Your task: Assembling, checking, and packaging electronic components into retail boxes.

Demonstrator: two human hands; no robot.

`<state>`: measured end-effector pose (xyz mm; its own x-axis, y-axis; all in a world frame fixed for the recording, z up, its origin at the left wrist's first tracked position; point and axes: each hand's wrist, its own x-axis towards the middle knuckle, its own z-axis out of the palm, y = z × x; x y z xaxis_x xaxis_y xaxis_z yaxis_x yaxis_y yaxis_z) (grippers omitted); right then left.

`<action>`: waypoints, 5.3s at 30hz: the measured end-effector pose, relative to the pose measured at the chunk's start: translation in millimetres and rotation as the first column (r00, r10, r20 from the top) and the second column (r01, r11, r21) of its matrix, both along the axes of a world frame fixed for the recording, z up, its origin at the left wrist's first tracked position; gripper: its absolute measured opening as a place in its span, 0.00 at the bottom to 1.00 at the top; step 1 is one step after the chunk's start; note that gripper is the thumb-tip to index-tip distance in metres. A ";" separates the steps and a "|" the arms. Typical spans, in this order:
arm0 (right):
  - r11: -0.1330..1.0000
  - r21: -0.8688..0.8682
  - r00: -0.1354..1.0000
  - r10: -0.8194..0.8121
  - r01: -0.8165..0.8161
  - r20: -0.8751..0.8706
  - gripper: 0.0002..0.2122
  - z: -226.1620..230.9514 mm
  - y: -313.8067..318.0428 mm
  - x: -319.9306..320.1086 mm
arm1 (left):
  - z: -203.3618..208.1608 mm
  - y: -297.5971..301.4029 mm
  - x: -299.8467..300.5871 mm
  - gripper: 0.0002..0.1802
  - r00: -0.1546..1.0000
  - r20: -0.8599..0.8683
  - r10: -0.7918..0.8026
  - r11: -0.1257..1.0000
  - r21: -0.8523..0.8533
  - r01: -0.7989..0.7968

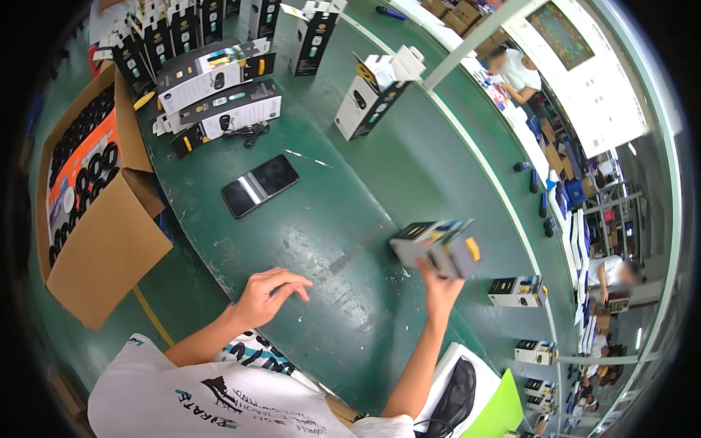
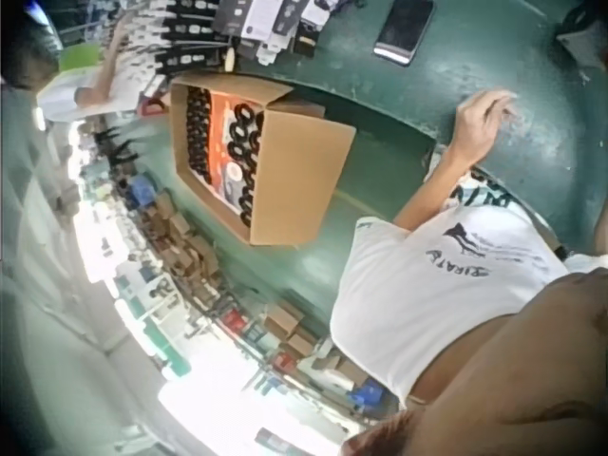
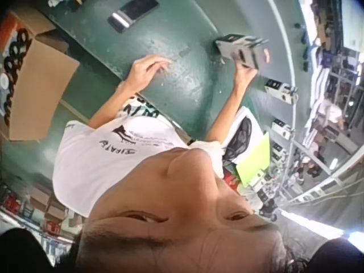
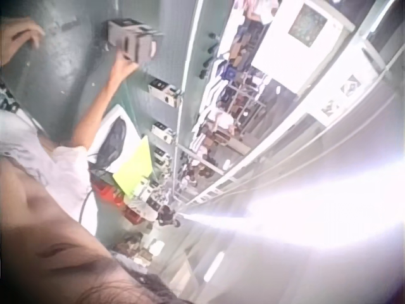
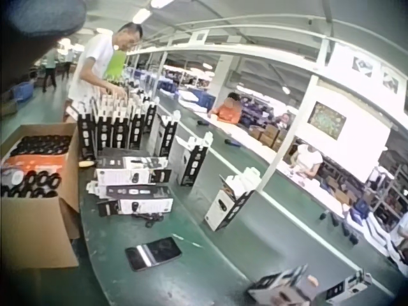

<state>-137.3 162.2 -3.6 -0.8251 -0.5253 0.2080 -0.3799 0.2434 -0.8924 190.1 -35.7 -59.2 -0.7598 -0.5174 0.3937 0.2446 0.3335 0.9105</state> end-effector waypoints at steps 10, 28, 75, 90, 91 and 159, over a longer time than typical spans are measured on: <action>0.993 -0.113 0.998 -0.045 0.040 -0.041 0.39 -28.4 -35.4 -180.2 | -10.1 -24.1 32.4 0.15 0.991 0.050 -0.126 0.953 0.284 0.107; 0.931 0.365 0.525 0.322 -0.023 -0.788 0.25 104.8 -326.7 -55.8 | -12.6 -36.0 28.8 0.17 0.985 0.030 -0.168 0.915 0.376 0.145; 0.821 -0.550 0.959 -0.259 0.156 -0.115 0.09 45.7 87.7 101.9 | 37.5 110.3 -196.9 0.25 0.796 -0.508 -0.330 0.911 0.048 0.409; 0.816 -0.560 0.989 -0.106 0.144 0.099 0.22 25.5 25.2 122.2 | 77.0 109.2 -175.5 0.24 0.900 -0.325 -0.291 0.912 0.191 0.364; 0.833 -0.538 0.992 -0.106 0.124 0.064 0.22 37.6 23.5 131.4 | 81.8 109.0 -166.2 0.25 0.889 -0.354 -0.291 0.894 0.230 0.385; 0.994 0.032 0.843 -0.071 0.104 -0.534 0.19 106.9 29.6 115.2 | 65.2 72.4 -194.7 0.35 0.775 -0.621 -0.116 0.992 -0.103 0.067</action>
<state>-22.1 191.8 103.3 -0.6399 -0.4809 0.5994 -0.7664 0.3426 -0.5433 -4.6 36.7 6.0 -0.3766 -0.4100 0.8307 0.7835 0.3375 0.5217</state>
